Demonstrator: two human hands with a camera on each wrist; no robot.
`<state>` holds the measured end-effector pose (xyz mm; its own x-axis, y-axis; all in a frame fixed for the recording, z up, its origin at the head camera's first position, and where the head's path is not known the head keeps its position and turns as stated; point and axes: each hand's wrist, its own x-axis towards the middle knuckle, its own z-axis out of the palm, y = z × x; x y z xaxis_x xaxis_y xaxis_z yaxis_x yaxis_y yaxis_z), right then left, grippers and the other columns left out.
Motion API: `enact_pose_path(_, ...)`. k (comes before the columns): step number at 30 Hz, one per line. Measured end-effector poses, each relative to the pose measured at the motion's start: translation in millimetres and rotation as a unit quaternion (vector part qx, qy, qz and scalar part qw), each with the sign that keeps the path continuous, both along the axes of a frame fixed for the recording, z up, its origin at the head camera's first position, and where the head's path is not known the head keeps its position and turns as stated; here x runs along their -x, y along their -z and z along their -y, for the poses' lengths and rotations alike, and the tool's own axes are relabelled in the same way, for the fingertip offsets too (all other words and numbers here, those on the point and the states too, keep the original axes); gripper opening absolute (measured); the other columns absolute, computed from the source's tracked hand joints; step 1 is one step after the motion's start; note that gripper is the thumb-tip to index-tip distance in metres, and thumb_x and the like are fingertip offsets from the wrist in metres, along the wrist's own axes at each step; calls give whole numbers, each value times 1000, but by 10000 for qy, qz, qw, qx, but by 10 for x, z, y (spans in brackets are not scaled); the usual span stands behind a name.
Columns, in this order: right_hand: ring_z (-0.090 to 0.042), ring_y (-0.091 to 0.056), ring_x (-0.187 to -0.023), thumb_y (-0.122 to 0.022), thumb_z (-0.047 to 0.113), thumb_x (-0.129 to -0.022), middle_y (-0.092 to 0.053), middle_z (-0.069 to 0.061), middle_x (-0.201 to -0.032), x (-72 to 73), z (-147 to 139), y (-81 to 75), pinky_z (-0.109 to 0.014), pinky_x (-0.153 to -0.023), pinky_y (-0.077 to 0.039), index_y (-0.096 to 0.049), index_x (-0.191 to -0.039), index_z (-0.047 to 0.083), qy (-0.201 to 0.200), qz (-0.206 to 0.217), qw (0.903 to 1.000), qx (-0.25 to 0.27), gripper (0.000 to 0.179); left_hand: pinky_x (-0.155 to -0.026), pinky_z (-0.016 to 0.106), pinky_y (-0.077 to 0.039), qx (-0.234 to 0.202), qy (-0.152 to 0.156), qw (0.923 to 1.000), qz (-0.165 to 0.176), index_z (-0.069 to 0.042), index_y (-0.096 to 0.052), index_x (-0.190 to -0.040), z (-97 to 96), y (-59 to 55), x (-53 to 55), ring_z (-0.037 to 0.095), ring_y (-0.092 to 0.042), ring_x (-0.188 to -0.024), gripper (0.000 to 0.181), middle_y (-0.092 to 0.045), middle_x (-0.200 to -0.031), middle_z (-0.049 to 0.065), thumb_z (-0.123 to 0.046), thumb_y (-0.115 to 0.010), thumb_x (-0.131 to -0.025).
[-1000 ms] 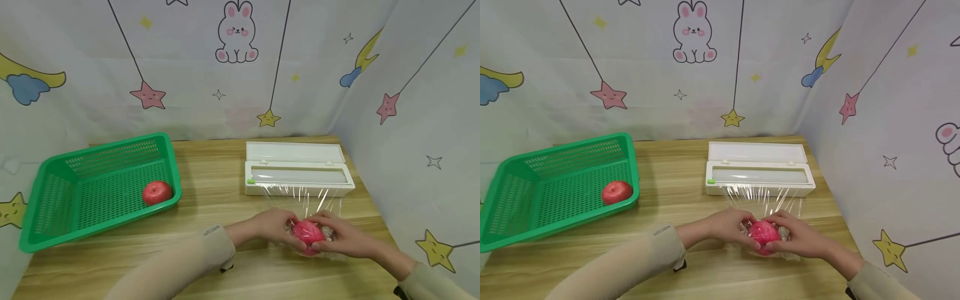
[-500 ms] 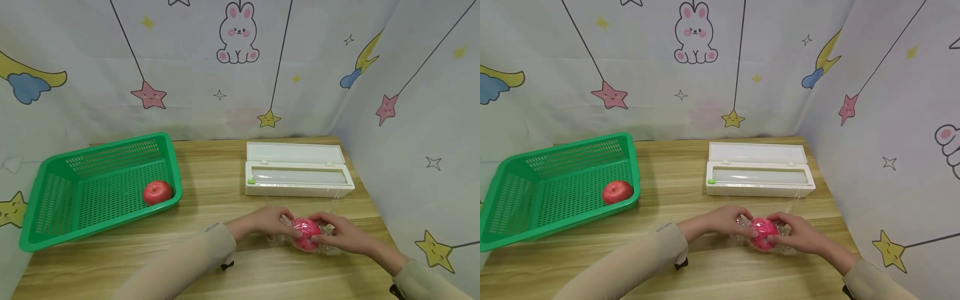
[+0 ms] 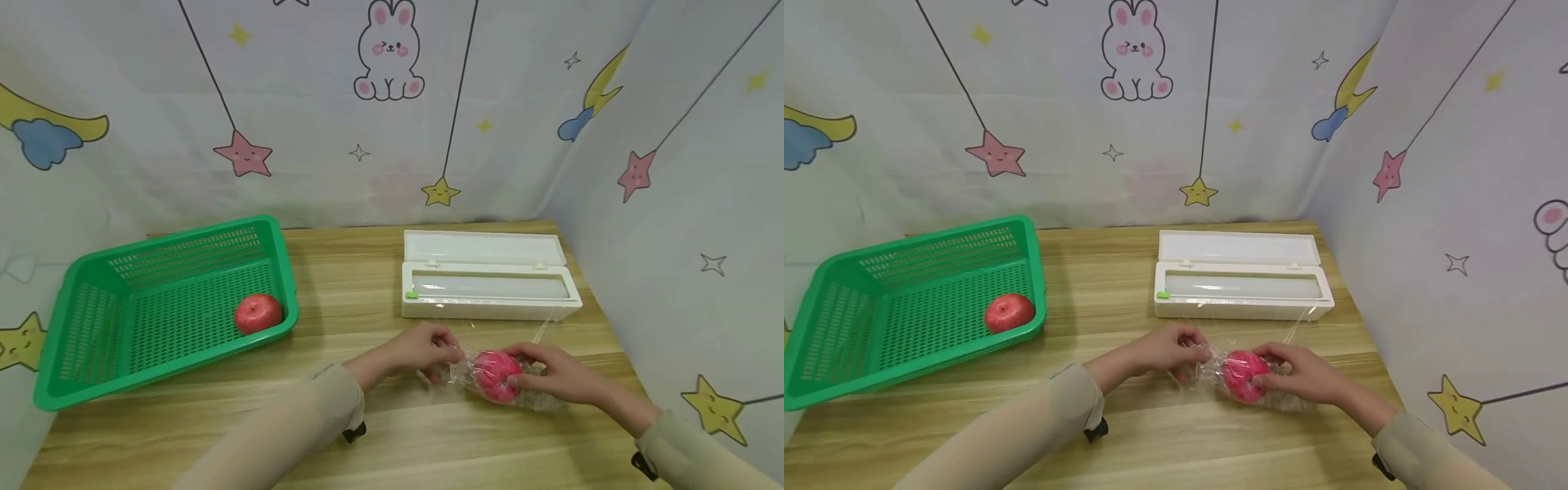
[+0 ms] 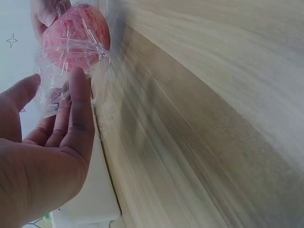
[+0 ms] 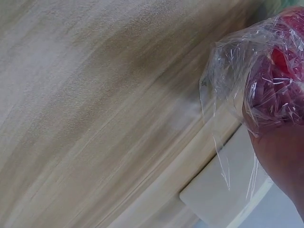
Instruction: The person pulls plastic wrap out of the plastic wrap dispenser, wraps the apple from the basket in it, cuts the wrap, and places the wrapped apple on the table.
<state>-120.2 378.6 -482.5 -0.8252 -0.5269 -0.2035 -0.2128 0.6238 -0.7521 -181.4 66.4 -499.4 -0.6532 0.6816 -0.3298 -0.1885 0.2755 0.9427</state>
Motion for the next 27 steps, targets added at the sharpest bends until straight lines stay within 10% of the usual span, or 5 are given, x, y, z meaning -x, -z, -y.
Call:
enact_pose_path(15,-10,-67,-109,-73,23,-102,-73,3,-120,147,8,48,-30,-85,-57,-66,-137,12,-239,290,9991,204,37,-60,37,-65,-153,-471,9968,629,5,-68,-113,200,176,-1,21,-72,-71,14,-69,-89,13,-6,-66,-104)
enact_pose_path(27,-9,-68,-105,-72,24,-103,-74,6,-116,188,-6,58,-29,-85,-56,-66,-138,13,-293,292,9990,138,37,-48,30,-58,739,-837,9926,-471,6,-64,-120,194,154,25,16,-65,-53,21,-73,-82,13,-8,-63,-104)
